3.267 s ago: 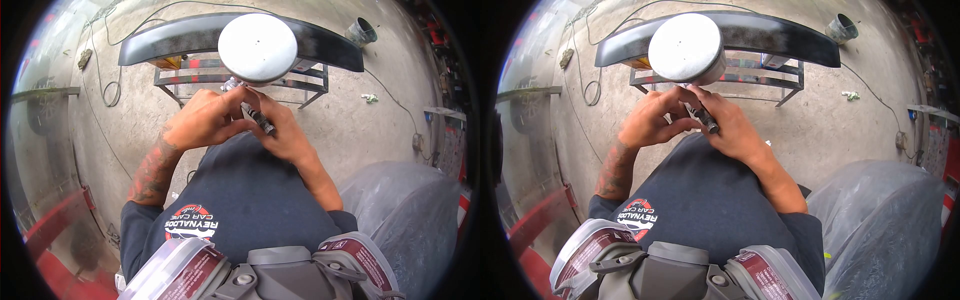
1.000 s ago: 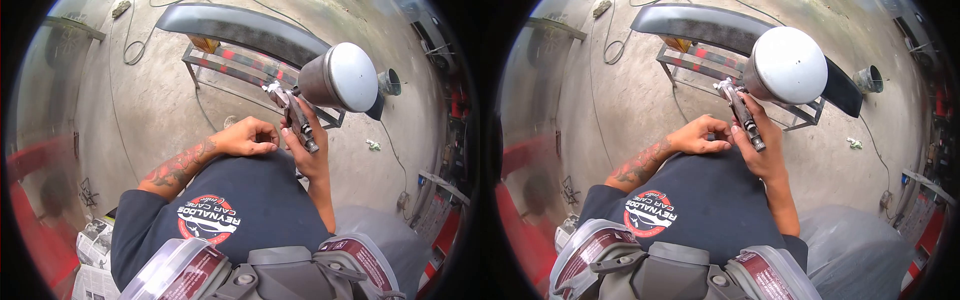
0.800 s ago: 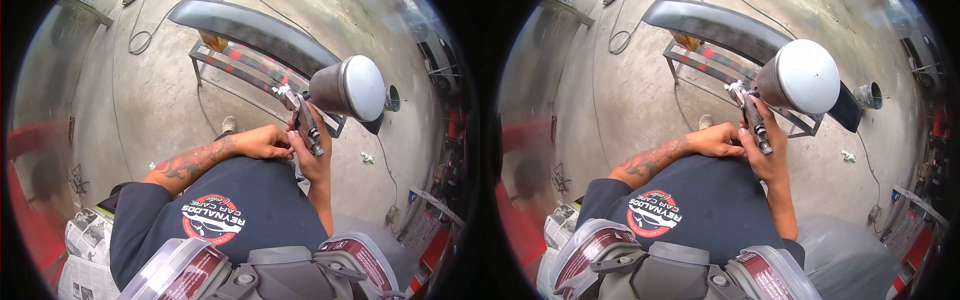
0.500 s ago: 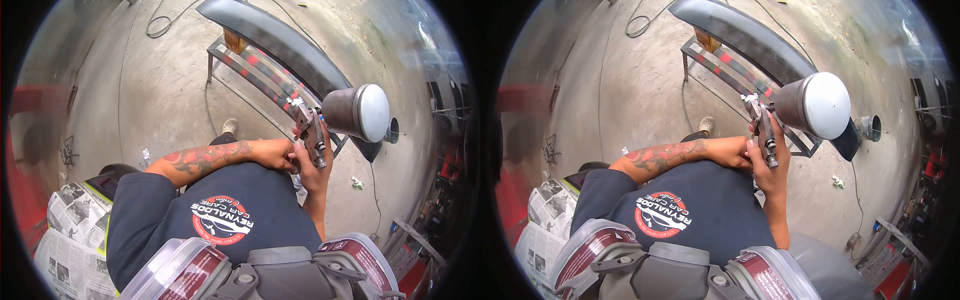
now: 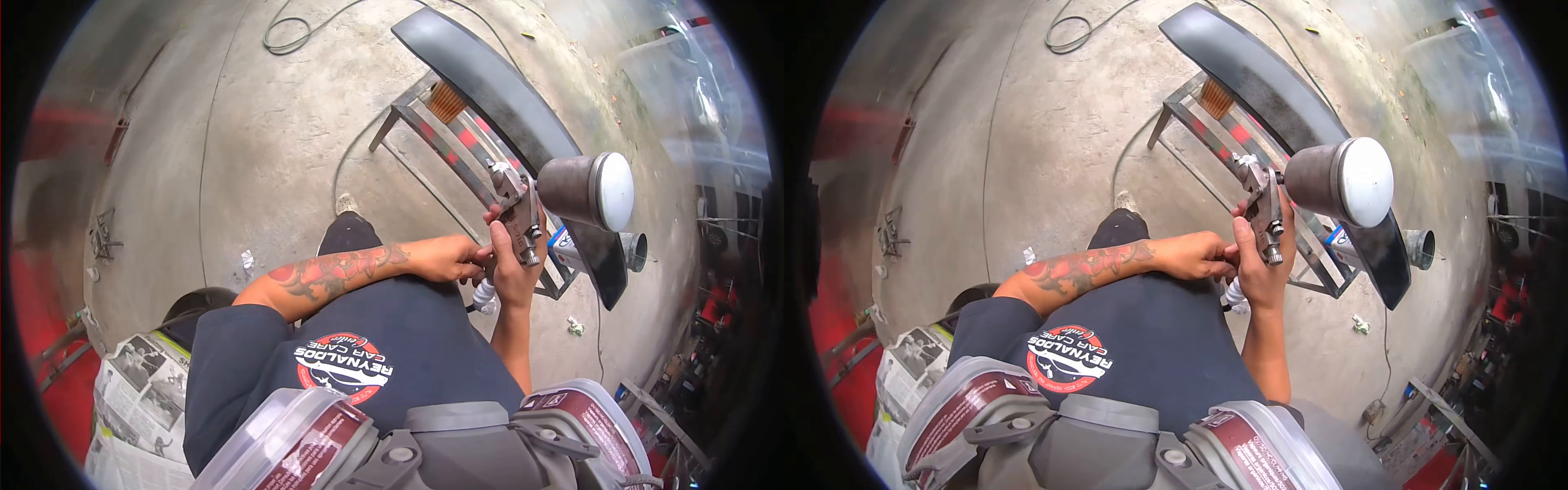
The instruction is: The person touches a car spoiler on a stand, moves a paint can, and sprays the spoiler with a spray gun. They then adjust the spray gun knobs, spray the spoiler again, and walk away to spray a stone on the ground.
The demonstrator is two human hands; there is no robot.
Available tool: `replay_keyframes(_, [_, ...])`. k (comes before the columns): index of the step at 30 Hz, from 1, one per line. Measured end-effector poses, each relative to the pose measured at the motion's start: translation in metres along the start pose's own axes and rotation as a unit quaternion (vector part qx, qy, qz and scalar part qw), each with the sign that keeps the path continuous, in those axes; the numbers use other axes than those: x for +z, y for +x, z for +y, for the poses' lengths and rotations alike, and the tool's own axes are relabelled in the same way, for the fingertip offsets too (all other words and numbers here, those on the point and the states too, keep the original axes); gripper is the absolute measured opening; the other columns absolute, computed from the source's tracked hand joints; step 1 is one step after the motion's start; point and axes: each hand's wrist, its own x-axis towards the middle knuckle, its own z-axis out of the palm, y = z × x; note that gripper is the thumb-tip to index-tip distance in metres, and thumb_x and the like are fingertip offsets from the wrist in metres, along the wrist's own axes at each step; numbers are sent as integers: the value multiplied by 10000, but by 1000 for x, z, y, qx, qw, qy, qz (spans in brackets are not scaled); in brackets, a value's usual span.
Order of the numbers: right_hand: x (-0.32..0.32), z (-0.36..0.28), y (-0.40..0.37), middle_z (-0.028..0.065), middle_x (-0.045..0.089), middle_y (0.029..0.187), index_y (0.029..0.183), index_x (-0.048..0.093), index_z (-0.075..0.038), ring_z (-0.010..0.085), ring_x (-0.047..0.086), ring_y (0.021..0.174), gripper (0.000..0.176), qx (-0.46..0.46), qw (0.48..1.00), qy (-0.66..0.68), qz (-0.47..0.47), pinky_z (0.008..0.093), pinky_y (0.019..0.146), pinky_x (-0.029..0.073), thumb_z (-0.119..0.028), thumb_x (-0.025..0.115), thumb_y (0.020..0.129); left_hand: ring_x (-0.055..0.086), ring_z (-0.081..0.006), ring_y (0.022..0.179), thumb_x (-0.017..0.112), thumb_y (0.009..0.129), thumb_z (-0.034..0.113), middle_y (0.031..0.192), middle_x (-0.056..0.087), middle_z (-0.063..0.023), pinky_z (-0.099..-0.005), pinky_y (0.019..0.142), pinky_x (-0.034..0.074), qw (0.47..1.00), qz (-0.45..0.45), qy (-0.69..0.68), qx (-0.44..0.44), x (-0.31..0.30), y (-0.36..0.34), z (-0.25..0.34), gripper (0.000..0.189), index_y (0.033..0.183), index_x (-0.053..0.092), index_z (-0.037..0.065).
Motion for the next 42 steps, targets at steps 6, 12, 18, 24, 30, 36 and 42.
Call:
replay_keyframes(6, [112, -24, 49, 131, 641, 1056, 1469, 379, -9, 162, 657, 890, 619, 21, 1000, 22, -1, 235, 558, 567, -15, 634, 906, 670, -217, 744, 617, 958, 175, 789, 698, -109, -366, 710, 514, 999, 29, 25, -9, -104, -69, 17, 190, 959, 674, -7])
replay_keyframes(12, [193, -28, 107, 97, 647, 1035, 1456, 405, -7, 131, 643, 841, 596, -10, 999, 26, -38, 231, 573, 558, -7, 634, 905, 665, -177, 755, 603, 973, 147, 794, 693, -79, -329, 723, 520, 995, 103, -16, 10, -184, -110, 9, 154, 990, 652, 2])
replay_keyframes(18, [270, -38, 177, 78, 647, 1036, 1431, 438, -25, 94, 630, 818, 559, 5, 996, 53, -69, 203, 572, 532, -30, 644, 911, 659, -151, 786, 597, 976, 108, 823, 693, -78, -313, 756, 522, 989, 142, -34, 20, -275, -134, 12, 143, 1020, 658, -13])
replay_keyframes(24, [346, -38, 264, 72, 668, 980, 1413, 469, -44, 131, 628, 875, 549, -46, 995, 51, -74, 297, 821, 509, -59, 658, 899, 683, -171, 840, 585, 980, 103, 912, 728, -98, -314, 811, 529, 985, 159, -20, -59, -390, -150, 35, 182, 1080, 652, -34])
replay_keyframes(30, [393, -45, 345, 74, 651, 1085, 1481, 406, -98, 107, 608, 938, 587, -89, 991, 29, -93, 262, 708, 545, -97, 642, 944, 678, -161, 916, 595, 989, 128, 1099, 713, -108, -306, 879, 514, 961, 240, -119, -62, -503, -182, 14, 405, 1363, 534, -15])
replay_keyframes(36, [428, -60, 393, 139, 669, 1028, 1432, 446, -53, 205, 616, 844, 565, -91, 996, -9, -9, 327, 813, 492, -124, 661, 914, 668, -139, 867, 560, 1019, 300, 1100, 709, -109, -257, 741, 506, 855, 401, -93, -315, -607, -329, -127, 479, 1391, 514, 2])
replay_keyframes(42, [491, -62, 409, 176, 677, 1066, 1413, 471, -58, 249, 642, 881, 534, -20, 994, -8, 109, 348, 837, 496, -144, 650, 917, 672, -175, 870, 580, 997, 342, 1105, 708, -112, -303, 712, 510, 810, 219, 40, -542, -713, -462, -193, 487, 1360, 544, 20])
